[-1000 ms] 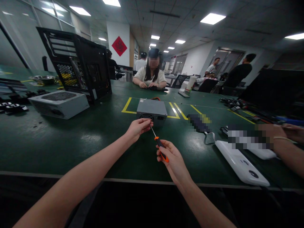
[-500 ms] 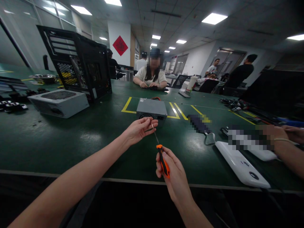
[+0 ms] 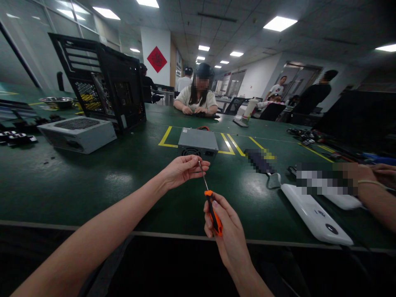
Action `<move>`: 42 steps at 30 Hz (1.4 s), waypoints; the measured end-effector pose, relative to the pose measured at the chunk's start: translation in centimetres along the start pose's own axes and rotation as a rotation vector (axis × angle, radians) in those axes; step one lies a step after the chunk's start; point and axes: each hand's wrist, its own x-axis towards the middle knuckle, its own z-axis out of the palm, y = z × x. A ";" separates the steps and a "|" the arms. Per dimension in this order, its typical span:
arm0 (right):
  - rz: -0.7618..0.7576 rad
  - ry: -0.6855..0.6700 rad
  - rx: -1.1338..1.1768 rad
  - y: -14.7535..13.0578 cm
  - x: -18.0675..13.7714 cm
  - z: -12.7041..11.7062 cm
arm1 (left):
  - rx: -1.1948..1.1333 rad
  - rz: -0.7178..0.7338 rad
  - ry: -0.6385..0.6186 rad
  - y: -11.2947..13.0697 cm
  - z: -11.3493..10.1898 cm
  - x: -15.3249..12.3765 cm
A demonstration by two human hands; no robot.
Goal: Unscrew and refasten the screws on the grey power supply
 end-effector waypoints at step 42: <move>0.137 -0.012 0.033 -0.8 1.8 -0.2 | 0.330 0.011 0.132 -0.8 -1.4 1.3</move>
